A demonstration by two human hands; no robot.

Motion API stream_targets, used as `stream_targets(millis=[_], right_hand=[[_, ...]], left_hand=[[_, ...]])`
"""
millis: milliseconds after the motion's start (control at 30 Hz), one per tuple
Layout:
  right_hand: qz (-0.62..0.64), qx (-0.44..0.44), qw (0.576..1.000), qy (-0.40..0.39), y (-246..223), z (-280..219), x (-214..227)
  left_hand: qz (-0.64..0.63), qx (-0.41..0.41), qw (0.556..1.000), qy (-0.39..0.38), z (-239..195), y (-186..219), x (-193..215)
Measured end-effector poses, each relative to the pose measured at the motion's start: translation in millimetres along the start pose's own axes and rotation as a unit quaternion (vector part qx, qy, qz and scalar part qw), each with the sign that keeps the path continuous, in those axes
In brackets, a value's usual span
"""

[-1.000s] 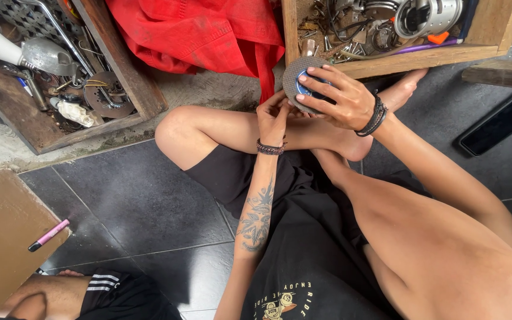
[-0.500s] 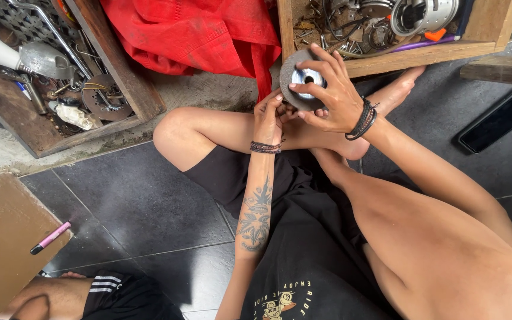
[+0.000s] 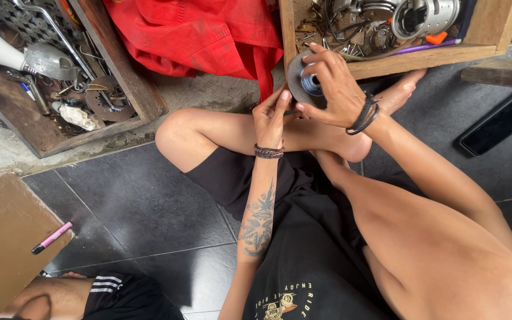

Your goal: A person sits on the floor and manually cleans and polishes a metal rod using a grinding disc and a small brush.

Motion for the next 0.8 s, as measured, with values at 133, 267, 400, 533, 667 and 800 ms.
stream_targets(millis=[133,267,400,533,667,800], right_hand=[[-0.1,-0.027,0.995,0.006,5,-9,10],[-0.11,-0.033,0.993,0.017,3,-11,10],[-0.121,0.06,0.991,0.023,-10,-18,10],[-0.078,0.01,0.987,0.141,-27,-55,71],[-0.101,-0.074,0.955,0.27,19,-179,125],[-0.156,-0.147,0.918,0.333,31,-247,153]], left_hand=[[0.032,-0.015,0.999,-0.01,-4,-6,0],[0.035,-0.055,0.998,0.019,-6,-5,-3],[0.014,-0.065,0.998,0.024,-2,-8,6],[-0.008,-0.033,0.999,-0.016,0,-12,7],[-0.014,-0.066,0.998,0.011,9,-28,20],[-0.056,-0.02,0.997,-0.046,2,-9,4]])
Point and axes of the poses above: each hand's wrist, its own z-axis towards the middle knuckle, its own x-axis out of the back of the hand, y = z × x, the point moved 10 cm from there along z, towards the middle knuckle, and after that the axes turned 9 degrees about z, right-handed, at the moved point
